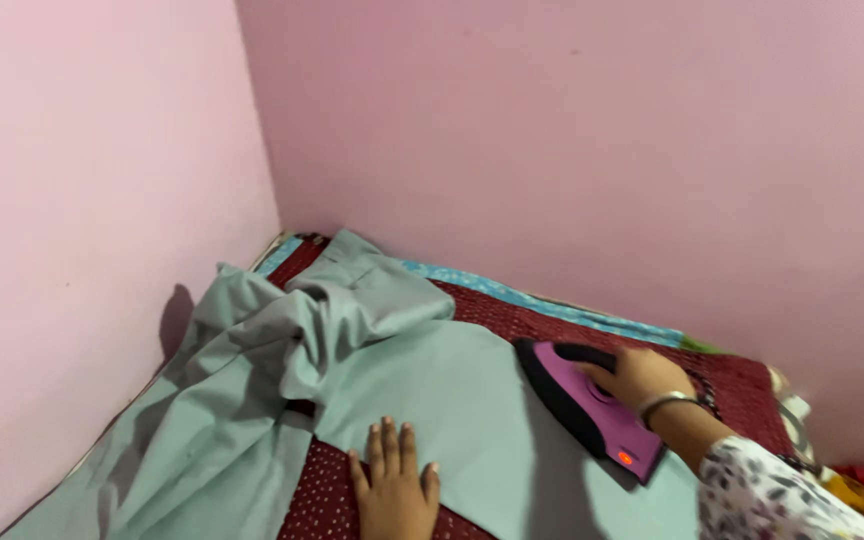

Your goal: The person irons a pair of light green trousers on a bed, smoothing the fabric and adjusting the garment between passes. After finishing the trousers, the person picks up a white garment, unfolds it, and begins ironing it as well.

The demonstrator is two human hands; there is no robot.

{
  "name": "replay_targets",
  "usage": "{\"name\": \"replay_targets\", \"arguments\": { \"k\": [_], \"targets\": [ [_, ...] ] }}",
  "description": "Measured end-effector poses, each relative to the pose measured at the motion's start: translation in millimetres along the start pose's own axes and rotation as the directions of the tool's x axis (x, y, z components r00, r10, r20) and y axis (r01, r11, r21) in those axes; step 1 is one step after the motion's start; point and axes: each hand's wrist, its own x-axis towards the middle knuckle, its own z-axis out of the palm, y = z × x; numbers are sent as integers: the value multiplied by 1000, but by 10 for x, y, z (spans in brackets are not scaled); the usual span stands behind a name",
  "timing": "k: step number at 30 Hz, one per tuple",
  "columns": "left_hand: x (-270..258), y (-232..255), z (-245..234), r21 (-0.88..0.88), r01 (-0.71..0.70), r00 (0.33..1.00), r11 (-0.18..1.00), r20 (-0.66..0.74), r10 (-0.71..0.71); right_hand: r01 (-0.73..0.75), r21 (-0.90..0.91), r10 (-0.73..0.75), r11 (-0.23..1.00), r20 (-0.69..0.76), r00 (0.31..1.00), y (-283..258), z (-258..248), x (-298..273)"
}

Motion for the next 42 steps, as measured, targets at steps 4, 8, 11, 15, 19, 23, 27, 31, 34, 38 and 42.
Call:
{"name": "replay_targets", "arguments": {
  "k": [4,8,11,15,19,23,27,31,34,38,42],
  "targets": [
    [-91,76,-137,109,8,997,994,-75,0,-158,-66,162,985,66,985,886,88,-548],
    [-153,108,-115,166,23,993,986,-115,-4,-241,-66,244,968,54,968,1669,175,-1012],
    [-166,190,-76,223,60,996,973,-72,-45,-268,-39,269,963,18,963,2095,307,-1168],
    [-306,372,-81,214,86,994,973,52,-100,-251,38,252,967,-33,967,2667,511,-1196],
    [-526,487,-42,210,13,987,978,156,-47,-353,5,352,936,64,934,3331,544,-977],
    [-623,500,-15,253,-9,992,968,125,-23,-356,-54,357,933,19,934,3650,436,-716],
    [-616,530,-54,240,12,990,971,132,-45,-395,28,396,918,-9,918,3652,270,-356],
    [-640,566,-169,202,6,987,979,154,-37,-49,690,199,723,-139,970,3563,368,-66],
    [-617,577,-271,168,36,949,985,302,-87,173,961,203,214,-217,955,3153,931,125],
    [-605,549,-208,182,3,962,983,269,-53,425,899,222,-102,-396,891,2737,1536,270],
    [-579,453,-34,134,-9,990,991,141,-10,358,933,265,-42,-335,904,2715,1768,161]
  ]
}}
